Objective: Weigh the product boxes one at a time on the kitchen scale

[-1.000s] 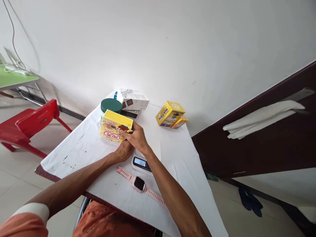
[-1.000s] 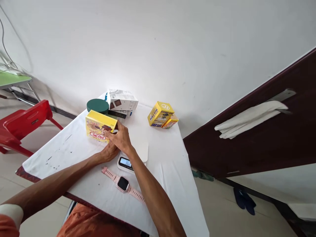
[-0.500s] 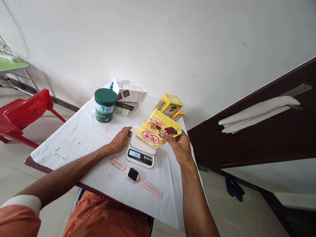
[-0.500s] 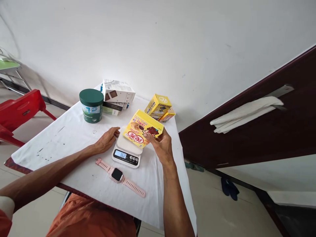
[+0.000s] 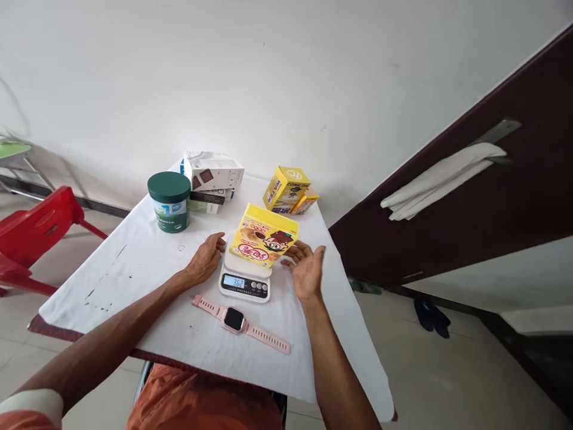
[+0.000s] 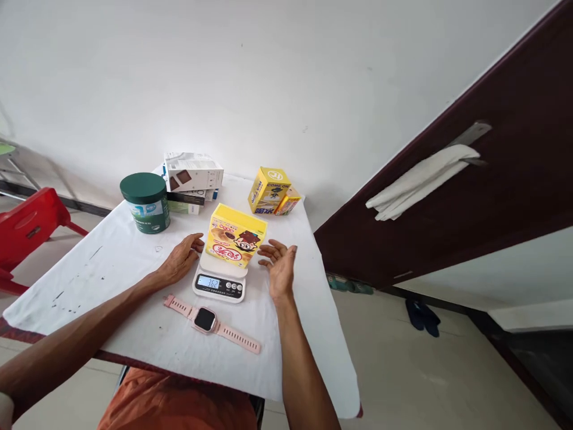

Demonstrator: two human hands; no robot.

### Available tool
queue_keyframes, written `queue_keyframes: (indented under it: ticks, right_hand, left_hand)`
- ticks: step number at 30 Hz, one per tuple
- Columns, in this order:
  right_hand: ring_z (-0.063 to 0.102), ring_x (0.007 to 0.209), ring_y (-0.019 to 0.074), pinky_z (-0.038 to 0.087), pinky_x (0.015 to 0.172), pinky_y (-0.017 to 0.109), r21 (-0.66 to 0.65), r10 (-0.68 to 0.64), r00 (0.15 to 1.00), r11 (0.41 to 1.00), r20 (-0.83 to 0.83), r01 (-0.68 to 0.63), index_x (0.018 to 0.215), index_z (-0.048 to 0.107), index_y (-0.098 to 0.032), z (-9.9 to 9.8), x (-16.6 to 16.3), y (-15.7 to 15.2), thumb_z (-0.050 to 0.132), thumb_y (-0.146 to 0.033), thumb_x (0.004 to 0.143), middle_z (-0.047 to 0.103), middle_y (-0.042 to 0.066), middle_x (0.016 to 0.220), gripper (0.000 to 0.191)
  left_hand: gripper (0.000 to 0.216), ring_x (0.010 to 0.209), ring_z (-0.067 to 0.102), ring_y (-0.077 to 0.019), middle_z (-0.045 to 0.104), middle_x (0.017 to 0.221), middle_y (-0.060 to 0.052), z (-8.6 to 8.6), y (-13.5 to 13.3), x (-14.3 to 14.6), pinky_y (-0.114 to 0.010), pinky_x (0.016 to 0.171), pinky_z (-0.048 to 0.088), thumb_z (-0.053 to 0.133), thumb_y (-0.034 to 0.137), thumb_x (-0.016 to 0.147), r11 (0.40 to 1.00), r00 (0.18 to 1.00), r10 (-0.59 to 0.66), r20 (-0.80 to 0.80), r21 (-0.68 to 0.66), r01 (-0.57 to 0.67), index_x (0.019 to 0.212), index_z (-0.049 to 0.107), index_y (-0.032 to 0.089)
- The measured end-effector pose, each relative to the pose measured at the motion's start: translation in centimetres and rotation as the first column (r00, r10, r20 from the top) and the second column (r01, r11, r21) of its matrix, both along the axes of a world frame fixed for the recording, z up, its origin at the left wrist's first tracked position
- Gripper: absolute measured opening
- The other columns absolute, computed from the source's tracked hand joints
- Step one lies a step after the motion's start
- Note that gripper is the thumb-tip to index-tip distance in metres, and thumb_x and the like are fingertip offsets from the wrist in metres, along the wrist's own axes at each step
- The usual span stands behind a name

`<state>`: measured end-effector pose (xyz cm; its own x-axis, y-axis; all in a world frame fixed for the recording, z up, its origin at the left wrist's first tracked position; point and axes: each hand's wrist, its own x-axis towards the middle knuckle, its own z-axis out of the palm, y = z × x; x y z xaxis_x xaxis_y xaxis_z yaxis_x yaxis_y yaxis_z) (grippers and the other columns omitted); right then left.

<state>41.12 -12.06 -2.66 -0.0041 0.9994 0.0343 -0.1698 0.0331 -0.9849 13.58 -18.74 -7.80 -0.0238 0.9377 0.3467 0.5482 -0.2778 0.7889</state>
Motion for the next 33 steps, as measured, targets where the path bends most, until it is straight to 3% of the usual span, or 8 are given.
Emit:
queue_keyframes:
  ticks: [4, 8, 15, 20, 23, 25, 29, 33]
  right_hand:
    - [0.063, 0.061, 0.0181, 0.045, 0.052, 0.03, -0.051, -0.144, 0.987, 0.988, 0.071, 0.148, 0.091, 0.065, -0.021, -2.4, -0.3, 0.3, 0.054, -0.09, 0.076, 0.067, 0.004, 0.07, 0.071]
    - [0.06, 0.058, 0.0155, 0.044, 0.052, 0.028, 0.009, -0.147, 0.985, 0.989, 0.094, 0.147, 0.093, 0.066, -0.019, -2.7, -0.7, 0.4, 0.051, -0.089, 0.08, 0.068, 0.003, 0.07, 0.072]
    - [0.06, 0.057, 0.0164, 0.042, 0.051, 0.029, -0.006, -0.094, 0.991, 0.995, 0.098, 0.095, 0.087, 0.067, -0.02, -2.5, -0.4, 0.1, 0.045, -0.092, 0.08, 0.066, 0.005, 0.069, 0.076]
    - [0.061, 0.067, 0.0133, 0.04, 0.051, 0.025, 0.146, 0.032, 0.993, 0.988, 0.11, -0.049, 0.11, 0.067, -0.024, -0.8, -0.1, -1.2, 0.057, -0.079, 0.085, 0.07, 0.006, 0.103, 0.062]
    - [0.064, 0.07, 0.0128, 0.048, 0.058, 0.027, 0.195, 0.203, 0.96, 0.951, 0.194, -0.24, 0.126, 0.062, -0.029, 0.9, -0.7, -2.2, 0.077, -0.064, 0.076, 0.069, 0.004, 0.121, 0.063]
    - [0.069, 0.078, 0.0168, 0.055, 0.067, 0.029, 0.173, 0.294, 0.93, 0.927, 0.22, -0.334, 0.128, 0.06, -0.031, 1.8, -1.6, -2.6, 0.087, -0.053, 0.069, 0.071, 0.003, 0.122, 0.069]
    - [0.072, 0.085, 0.022, 0.06, 0.074, 0.034, 0.133, 0.279, 0.93, 0.939, 0.239, -0.316, 0.116, 0.065, -0.028, 2.2, -3.2, -2.6, 0.09, -0.045, 0.065, 0.075, 0.003, 0.111, 0.06]
    - [0.065, 0.069, 0.0168, 0.052, 0.055, 0.028, 0.137, 0.143, 0.966, 0.975, 0.214, -0.175, 0.108, 0.068, -0.025, 2.8, -1.9, -0.4, 0.088, -0.044, 0.065, 0.075, 0.003, 0.1, 0.051]
  left_hand:
    - [0.055, 0.099, 0.067, -0.0169, 0.065, 0.116, -0.01, 0.2, 0.0, -0.2, -0.038, 0.09, 0.059, 0.042, 0.008, 0.084, 1.0, 1.0, 0.001, -0.016, -0.02, -0.002, 0.138, 0.046, 0.016]
    - [0.055, 0.098, 0.068, -0.0174, 0.066, 0.117, -0.011, 0.4, 0.1, -0.3, -0.039, 0.091, 0.059, 0.043, 0.009, 0.084, 1.0, 1.0, 0.006, -0.028, -0.019, -0.006, 0.138, 0.046, 0.015]
    - [0.054, 0.099, 0.069, -0.0181, 0.066, 0.117, -0.011, 0.6, 0.1, -0.3, -0.041, 0.093, 0.059, 0.043, 0.01, 0.084, 1.0, 0.999, 0.005, -0.039, -0.016, -0.005, 0.138, 0.047, 0.015]
    - [0.054, 0.1, 0.069, -0.0186, 0.066, 0.119, -0.012, 0.6, 0.0, -0.3, -0.042, 0.094, 0.059, 0.042, 0.01, 0.085, 1.0, 0.999, -0.001, -0.035, -0.021, 0.001, 0.139, 0.047, 0.014]
    - [0.055, 0.099, 0.069, -0.0183, 0.067, 0.117, -0.011, 0.6, 0.0, -0.3, -0.043, 0.094, 0.059, 0.043, 0.009, 0.083, 1.0, 1.0, 0.008, -0.026, -0.018, -0.008, 0.138, 0.048, 0.015]
    - [0.056, 0.097, 0.069, -0.0179, 0.068, 0.116, -0.011, 0.5, 0.0, -0.3, -0.042, 0.092, 0.06, 0.044, 0.009, 0.083, 1.0, 1.0, 0.015, -0.021, -0.019, -0.015, 0.138, 0.048, 0.015]
    - [0.057, 0.096, 0.069, -0.0175, 0.068, 0.113, -0.009, 0.6, 0.0, -0.3, -0.04, 0.091, 0.06, 0.045, 0.008, 0.081, 1.0, 1.0, 0.022, -0.02, -0.013, -0.022, 0.138, 0.048, 0.016]
    - [0.055, 0.096, 0.07, -0.0174, 0.068, 0.114, -0.01, 0.7, 0.0, -0.3, -0.04, 0.091, 0.06, 0.045, 0.009, 0.083, 0.999, 0.999, 0.03, -0.01, -0.014, -0.03, 0.137, 0.049, 0.016]
